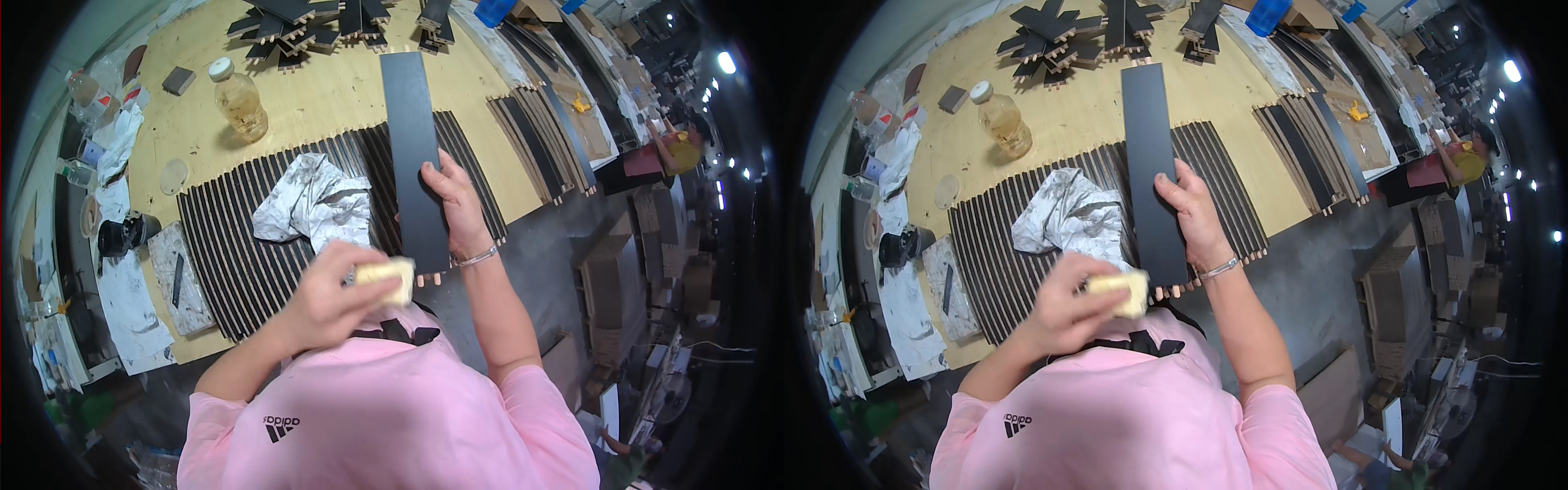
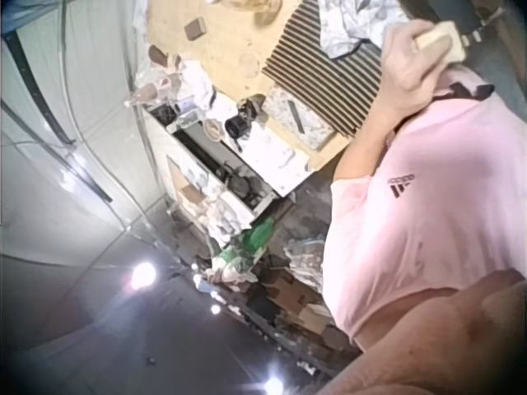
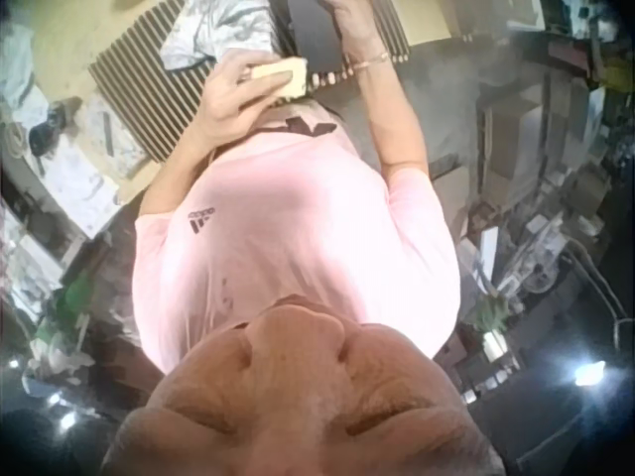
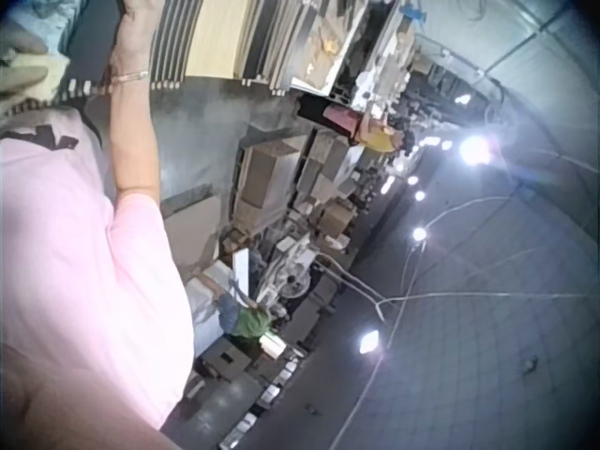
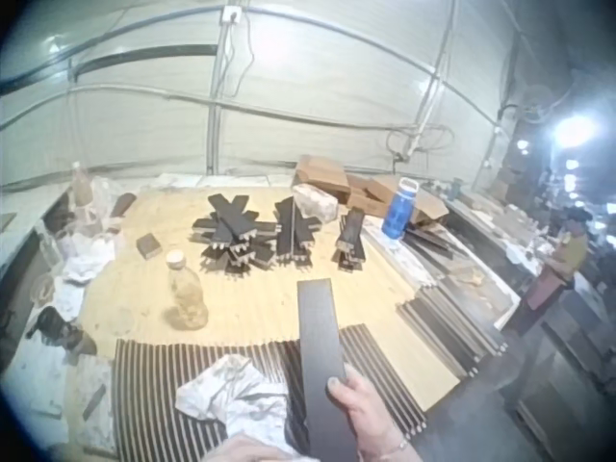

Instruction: The person processes wooden panels with dowels by applying a substance with a sponge, scraping the edges with a metal blade, and wiping the surfaces with a cloth.

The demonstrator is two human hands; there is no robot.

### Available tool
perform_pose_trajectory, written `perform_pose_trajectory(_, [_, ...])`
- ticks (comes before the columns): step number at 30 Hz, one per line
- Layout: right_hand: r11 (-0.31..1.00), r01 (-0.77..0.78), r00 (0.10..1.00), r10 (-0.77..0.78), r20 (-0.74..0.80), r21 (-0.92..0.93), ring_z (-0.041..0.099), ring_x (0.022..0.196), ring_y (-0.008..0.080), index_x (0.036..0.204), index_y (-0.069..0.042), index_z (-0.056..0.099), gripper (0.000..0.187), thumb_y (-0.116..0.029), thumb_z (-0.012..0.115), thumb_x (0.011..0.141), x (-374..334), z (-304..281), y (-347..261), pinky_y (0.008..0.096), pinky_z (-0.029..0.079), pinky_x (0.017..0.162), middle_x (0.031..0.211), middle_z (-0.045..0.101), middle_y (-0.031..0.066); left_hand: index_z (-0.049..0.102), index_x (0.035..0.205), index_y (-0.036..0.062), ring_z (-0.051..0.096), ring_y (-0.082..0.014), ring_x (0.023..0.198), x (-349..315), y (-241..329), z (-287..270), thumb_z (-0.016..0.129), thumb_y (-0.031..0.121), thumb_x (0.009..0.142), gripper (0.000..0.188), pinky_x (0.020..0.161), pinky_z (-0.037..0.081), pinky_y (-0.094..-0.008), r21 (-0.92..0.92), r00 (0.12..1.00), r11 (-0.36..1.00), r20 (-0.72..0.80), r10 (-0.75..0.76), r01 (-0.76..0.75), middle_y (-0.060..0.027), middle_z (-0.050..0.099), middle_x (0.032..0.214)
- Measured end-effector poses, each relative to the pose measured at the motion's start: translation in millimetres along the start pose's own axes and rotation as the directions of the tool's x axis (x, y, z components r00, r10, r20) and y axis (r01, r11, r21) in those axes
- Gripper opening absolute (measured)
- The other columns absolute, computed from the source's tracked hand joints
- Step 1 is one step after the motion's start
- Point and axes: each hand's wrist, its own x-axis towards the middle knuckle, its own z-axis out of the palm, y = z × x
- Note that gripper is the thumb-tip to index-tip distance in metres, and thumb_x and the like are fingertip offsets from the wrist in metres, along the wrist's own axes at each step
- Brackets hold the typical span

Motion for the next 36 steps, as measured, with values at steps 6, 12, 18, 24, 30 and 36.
perform_pose_trajectory(6, [0.993, 0.079, 0.994, -0.071, -0.085, 0.089, 0.064, 0.089, 0.0123, 0.126, 0.000, 0.051, 0.031, -0.016, 0.054, 0.100, 1.9, 2.7, 3.2, 0.0267, 0.055, 0.078, 0.106, 0.064, 0.0069, 0.069, 0.111, 0.0070, 0.058, -0.0319, 0.094, 27.6, -17.0, 0.3, 0.074, 0.003, 0.070, 0.042, 0.080, 0.048, -0.0392, 0.104, 0.988, 0.993, -0.149, -0.045, 0.061, -0.0154, 0.060, 0.108])
perform_pose_trajectory(12, [0.988, 0.139, 0.980, -0.127, -0.153, 0.071, 0.068, 0.067, 0.0189, 0.127, -0.003, 0.050, 0.032, -0.020, 0.052, 0.100, 1.8, -20.7, 2.9, 0.0367, 0.061, 0.059, 0.090, 0.065, 0.0095, 0.072, 0.111, 0.0062, 0.059, -0.0303, 0.094, -17.0, -0.5, 8.4, 0.073, 0.005, 0.068, 0.043, 0.084, 0.047, -0.0390, -0.103, 0.992, 0.989, 0.082, -0.099, 0.107, -0.0158, 0.062, 0.110])
perform_pose_trajectory(18, [0.986, 0.154, 0.974, -0.141, -0.178, 0.061, 0.069, 0.072, 0.0189, 0.128, -0.001, 0.049, 0.034, -0.015, 0.055, 0.098, -1.8, -24.0, -0.7, 0.0363, 0.062, 0.061, 0.096, 0.066, 0.0102, 0.070, 0.114, 0.0039, 0.061, -0.0263, 0.103, -12.7, -13.6, -1.9, 0.073, 0.002, 0.070, 0.044, 0.091, 0.047, -0.0348, -0.335, 0.925, 0.910, -0.201, -0.324, 0.246, -0.0158, 0.063, 0.114])
perform_pose_trajectory(24, [0.989, 0.120, 0.984, -0.107, -0.141, 0.090, 0.070, 0.079, 0.0205, 0.128, -0.001, 0.048, 0.034, -0.012, 0.056, 0.097, -5.5, -18.2, 2.9, 0.0379, 0.062, 0.068, 0.103, 0.065, 0.0144, 0.069, 0.115, 0.0031, 0.060, -0.0260, 0.104, -25.0, -15.8, 6.4, 0.074, 0.003, 0.071, 0.044, 0.091, 0.047, -0.0340, -0.354, 0.908, 0.887, -0.184, -0.377, 0.297, -0.0159, 0.063, 0.117])
perform_pose_trajectory(30, [0.974, 0.087, 0.987, -0.054, -0.154, 0.211, 0.068, 0.069, 0.0241, 0.125, -0.003, 0.046, 0.030, -0.020, 0.051, 0.101, -9.7, -1.7, -0.1, 0.0355, 0.060, 0.059, 0.099, 0.064, 0.0157, 0.069, 0.114, 0.0012, 0.058, -0.0282, 0.108, -15.6, -10.5, 3.6, 0.073, 0.003, 0.071, 0.043, 0.094, 0.045, -0.0363, -0.169, 0.945, 0.958, -0.197, -0.262, 0.230, -0.0170, 0.061, 0.117])
perform_pose_trajectory(36, [0.967, 0.033, 0.989, 0.004, -0.146, 0.253, 0.067, 0.073, 0.0206, 0.117, -0.003, 0.056, 0.048, -0.044, 0.035, 0.105, 2.4, -0.4, 23.9, 0.0328, 0.059, 0.062, 0.099, 0.066, 0.0144, 0.072, 0.105, 0.0068, 0.059, -0.0320, 0.095, 19.5, 14.4, 24.0, 0.074, 0.001, 0.064, 0.042, 0.080, 0.048, -0.0418, 0.097, 0.992, 0.993, -0.097, 0.076, -0.066, -0.0152, 0.062, 0.112])
